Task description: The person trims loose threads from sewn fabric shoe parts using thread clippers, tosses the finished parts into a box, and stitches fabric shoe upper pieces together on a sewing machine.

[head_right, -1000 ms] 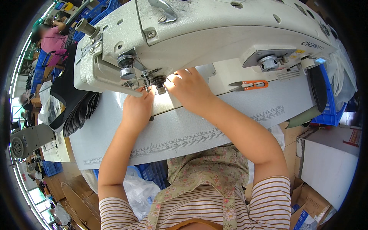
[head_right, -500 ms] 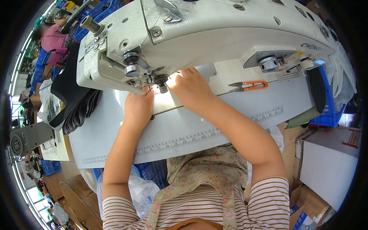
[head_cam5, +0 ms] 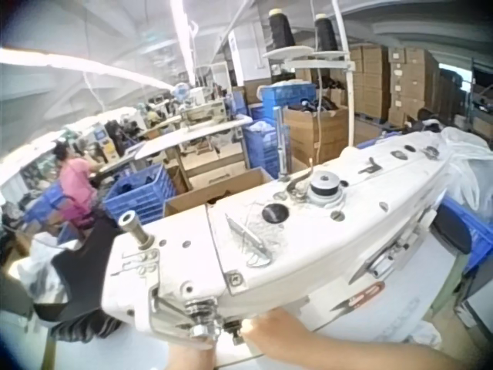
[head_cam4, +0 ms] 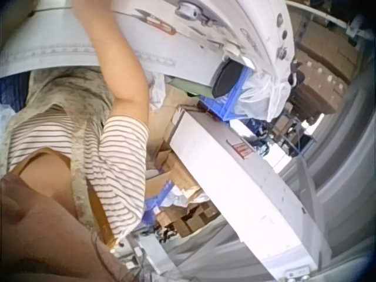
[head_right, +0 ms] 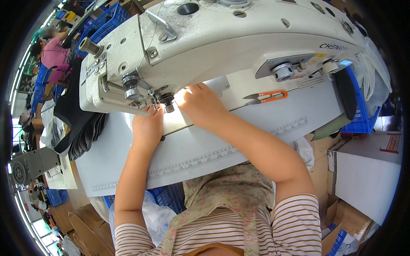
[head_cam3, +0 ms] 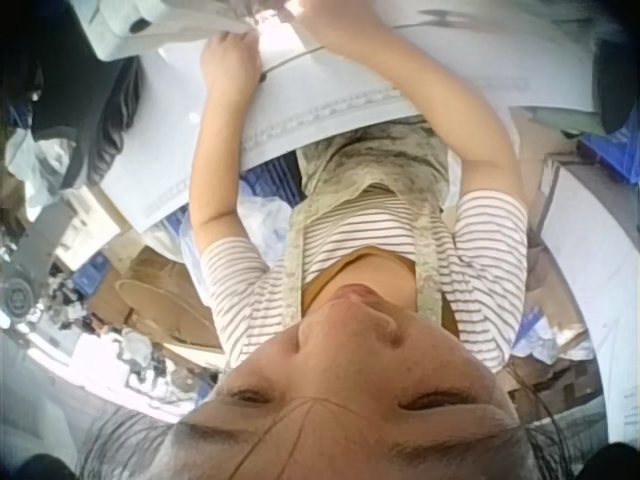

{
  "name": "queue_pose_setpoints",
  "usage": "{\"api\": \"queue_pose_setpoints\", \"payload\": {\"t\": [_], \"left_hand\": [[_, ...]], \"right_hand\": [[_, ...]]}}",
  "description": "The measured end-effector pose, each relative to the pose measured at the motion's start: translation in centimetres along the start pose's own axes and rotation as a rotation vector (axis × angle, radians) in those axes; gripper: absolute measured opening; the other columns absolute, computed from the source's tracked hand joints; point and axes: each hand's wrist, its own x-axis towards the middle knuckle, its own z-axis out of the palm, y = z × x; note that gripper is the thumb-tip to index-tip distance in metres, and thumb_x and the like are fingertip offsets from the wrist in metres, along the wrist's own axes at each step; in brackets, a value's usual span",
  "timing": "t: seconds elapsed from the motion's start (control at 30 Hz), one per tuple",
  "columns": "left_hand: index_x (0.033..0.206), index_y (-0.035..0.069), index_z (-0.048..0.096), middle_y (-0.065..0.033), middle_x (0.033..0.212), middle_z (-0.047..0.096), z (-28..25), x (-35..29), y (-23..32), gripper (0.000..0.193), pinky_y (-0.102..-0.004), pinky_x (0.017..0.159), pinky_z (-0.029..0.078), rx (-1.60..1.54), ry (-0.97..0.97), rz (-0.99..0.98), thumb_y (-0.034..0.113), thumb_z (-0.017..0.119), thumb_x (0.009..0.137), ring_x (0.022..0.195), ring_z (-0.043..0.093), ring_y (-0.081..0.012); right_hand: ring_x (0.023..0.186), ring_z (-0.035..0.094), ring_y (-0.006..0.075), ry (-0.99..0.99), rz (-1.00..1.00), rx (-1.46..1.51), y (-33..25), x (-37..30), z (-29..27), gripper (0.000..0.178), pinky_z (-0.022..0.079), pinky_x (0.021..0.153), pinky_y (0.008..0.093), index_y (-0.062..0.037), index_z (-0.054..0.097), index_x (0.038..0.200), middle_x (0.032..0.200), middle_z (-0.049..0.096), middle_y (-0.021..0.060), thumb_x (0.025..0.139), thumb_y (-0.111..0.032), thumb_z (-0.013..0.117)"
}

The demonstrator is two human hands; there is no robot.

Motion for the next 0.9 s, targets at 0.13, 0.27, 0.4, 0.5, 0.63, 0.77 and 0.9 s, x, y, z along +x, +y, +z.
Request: {"api": "queue_pose_setpoints", "payload": {"t": [0.13,0.27,0.4,0.5,0.63,0.77,0.9], "left_hand": [[0.088,0.0,0.065,-0.0088,0.075,0.059,0.23,-0.12,0.02,0.014,-0.0381,0.062,0.047,-0.001,0.035,0.022,0.003,0.06,0.075,0.075,0.06,-0.0263],[0.088,-0.001,0.065,-0.0086,0.074,0.059,0.4,-0.18,0.09,0.014,-0.0377,0.062,0.047,-0.016,0.039,0.016,0.003,0.06,0.075,0.076,0.06,-0.0259],[0.086,0.0,0.065,-0.0083,0.073,0.059,-0.08,-0.26,0.05,0.011,-0.0377,0.062,0.047,-0.039,0.092,0.018,0.003,0.06,0.076,0.075,0.059,-0.0259],[0.085,0.0,0.065,-0.0082,0.073,0.058,0.04,-0.11,-0.03,0.01,-0.038,0.062,0.047,-0.04,0.099,0.023,0.002,0.06,0.077,0.074,0.059,-0.026],[0.084,0.0,0.065,-0.008,0.072,0.058,0.07,0.04,0.11,0.009,-0.0379,0.062,0.047,-0.028,0.083,0.015,0.003,0.06,0.077,0.075,0.059,-0.0258],[0.083,0.0,0.065,-0.0077,0.073,0.058,0.35,-0.11,0.19,0.009,-0.038,0.063,0.047,-0.034,0.078,0.009,0.003,0.061,0.077,0.076,0.059,-0.0257],[0.085,0.0,0.065,-0.008,0.075,0.058,0.06,0.0,0.47,0.011,-0.0384,0.065,0.047,-0.028,0.065,-0.006,0.004,0.061,0.076,0.079,0.059,-0.0259]], "right_hand": [[0.1,0.053,0.0258,-0.092,-0.014,0.022,0.01,-0.06,0.05,0.014,0.046,0.083,0.0357,-0.0047,0.068,0.077,0.083,0.061,0.0077,0.065,-0.007,0.061],[0.1,0.053,0.0262,-0.126,-0.034,0.015,0.02,-0.41,0.11,0.012,0.046,0.082,0.0354,-0.0054,0.068,0.075,0.083,0.061,0.0078,0.066,-0.009,0.061],[0.1,0.053,0.0263,-0.098,-0.06,0.032,-0.18,-0.24,-0.2,0.011,0.046,0.083,0.0349,-0.0062,0.069,0.073,0.083,0.061,0.007,0.066,-0.01,0.061],[0.1,0.053,0.0253,-0.167,-0.049,0.019,-0.23,0.07,-0.35,0.013,0.046,0.084,0.0345,-0.0064,0.069,0.077,0.084,0.061,0.0066,0.067,-0.01,0.061],[0.1,0.054,0.0239,-0.085,-0.035,0.037,-0.08,0.01,-0.23,0.017,0.045,0.085,0.0344,-0.0065,0.068,0.083,0.083,0.062,0.0067,0.068,-0.01,0.06],[0.1,0.054,0.0239,-0.117,-0.039,0.018,-0.06,0.0,-0.42,0.017,0.045,0.084,0.0346,-0.0064,0.068,0.083,0.083,0.062,0.0071,0.069,-0.01,0.06],[0.1,0.054,0.0239,-0.17,-0.05,0.015,0.09,-0.02,-0.43,0.017,0.046,0.084,0.0345,-0.0064,0.068,0.083,0.083,0.063,0.0072,0.068,-0.01,0.06]]}}
